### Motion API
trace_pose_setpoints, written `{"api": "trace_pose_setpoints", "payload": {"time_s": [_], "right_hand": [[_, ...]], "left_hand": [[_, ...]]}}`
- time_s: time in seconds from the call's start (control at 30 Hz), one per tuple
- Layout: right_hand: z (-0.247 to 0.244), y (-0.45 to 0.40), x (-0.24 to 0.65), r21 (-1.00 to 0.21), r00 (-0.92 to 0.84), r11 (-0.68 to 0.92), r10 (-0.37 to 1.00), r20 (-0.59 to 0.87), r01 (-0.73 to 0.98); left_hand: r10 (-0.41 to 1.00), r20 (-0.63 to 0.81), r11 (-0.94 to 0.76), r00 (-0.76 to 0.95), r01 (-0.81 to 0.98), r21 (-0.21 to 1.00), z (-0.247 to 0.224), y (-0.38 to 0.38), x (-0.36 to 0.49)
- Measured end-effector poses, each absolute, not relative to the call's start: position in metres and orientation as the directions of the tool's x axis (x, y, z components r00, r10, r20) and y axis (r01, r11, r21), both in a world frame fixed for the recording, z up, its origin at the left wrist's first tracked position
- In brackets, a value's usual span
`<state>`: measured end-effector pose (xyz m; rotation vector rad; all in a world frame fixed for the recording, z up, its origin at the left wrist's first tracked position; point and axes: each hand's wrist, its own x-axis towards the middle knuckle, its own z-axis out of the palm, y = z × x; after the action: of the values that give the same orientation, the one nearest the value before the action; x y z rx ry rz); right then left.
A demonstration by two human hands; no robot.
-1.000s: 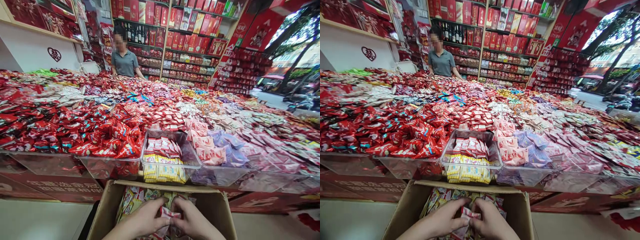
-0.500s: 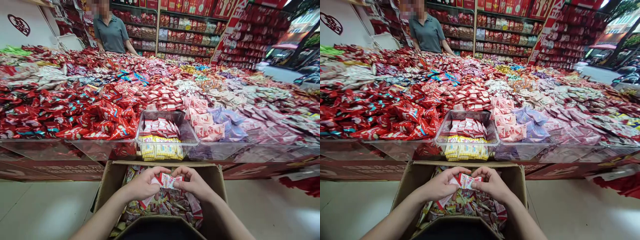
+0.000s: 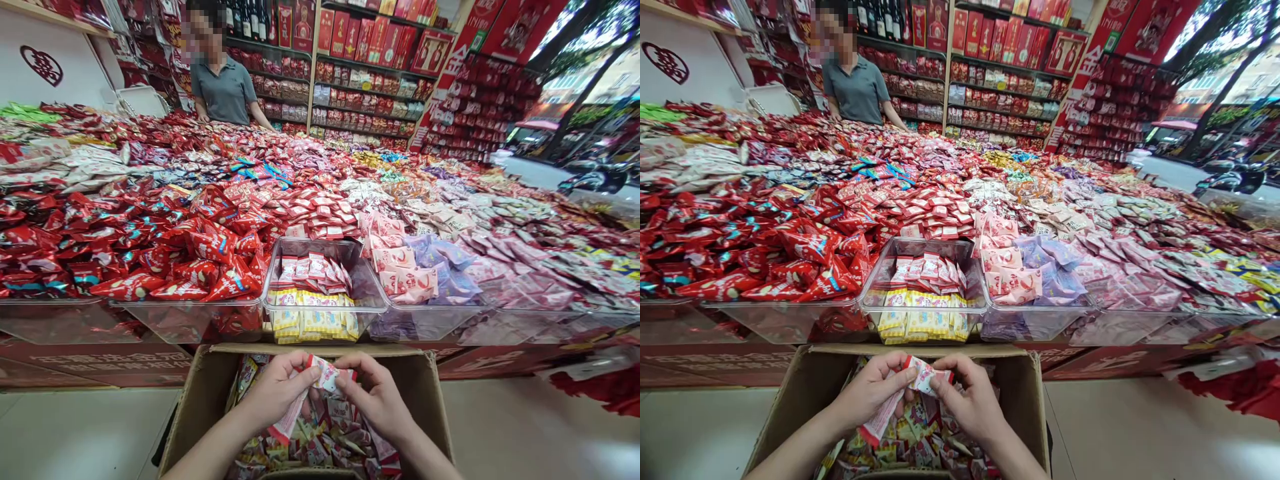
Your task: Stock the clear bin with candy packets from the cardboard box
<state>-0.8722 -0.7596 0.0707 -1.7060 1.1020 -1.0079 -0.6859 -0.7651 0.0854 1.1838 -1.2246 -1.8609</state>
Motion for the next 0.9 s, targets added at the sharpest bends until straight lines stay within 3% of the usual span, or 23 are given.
{"api": "trace_pose_setpoints", "payload": {"time_s": [0.07, 0.13, 0.27, 0.4, 0.53, 0.63, 0.73, 0.83, 0.9], "right_hand": [[0.072, -0.756, -0.874, -0.792, 0.359, -0.508, -0.848, 0.389, -0.34], [0.074, -0.754, -0.875, -0.613, 0.478, -0.694, -0.713, 0.513, -0.378], [0.076, -0.754, -0.873, -0.361, 0.546, -0.817, -0.572, 0.612, -0.45], [0.08, -0.756, -0.876, -0.279, 0.498, -0.847, -0.5, 0.709, -0.453], [0.099, -0.759, -0.888, -0.33, 0.333, -0.809, -0.521, 0.786, -0.487], [0.126, -0.773, -0.895, -0.252, 0.31, -0.73, -0.539, 0.783, -0.635], [0.157, -0.801, -0.89, -0.015, 0.415, -0.607, -0.561, 0.716, -0.795], [0.179, -0.835, -0.871, 0.222, 0.5, -0.455, -0.696, 0.515, -0.862], [0.186, -0.859, -0.853, 0.312, 0.489, -0.391, -0.797, 0.355, -0.866]], "left_hand": [[-0.835, -0.36, -0.423, -0.416, 0.068, 0.903, 0.082, -0.767, -0.683], [-0.828, -0.363, -0.444, -0.427, 0.105, 0.89, 0.079, -0.767, -0.682], [-0.82, -0.375, -0.465, -0.433, 0.119, 0.878, 0.078, -0.766, -0.682], [-0.859, -0.366, -0.452, -0.359, 0.194, 0.871, 0.075, -0.767, -0.684], [-0.897, -0.307, -0.386, -0.319, 0.225, 0.894, 0.071, -0.769, -0.686], [-0.912, -0.284, -0.35, -0.295, 0.2, 0.915, 0.072, -0.768, -0.686], [-0.919, -0.283, -0.341, -0.274, 0.193, 0.92, 0.075, -0.767, -0.686], [-0.923, -0.278, -0.337, -0.267, 0.205, 0.919, 0.076, -0.766, -0.687], [-0.923, -0.277, -0.336, -0.265, 0.21, 0.918, 0.076, -0.766, -0.687]]}}
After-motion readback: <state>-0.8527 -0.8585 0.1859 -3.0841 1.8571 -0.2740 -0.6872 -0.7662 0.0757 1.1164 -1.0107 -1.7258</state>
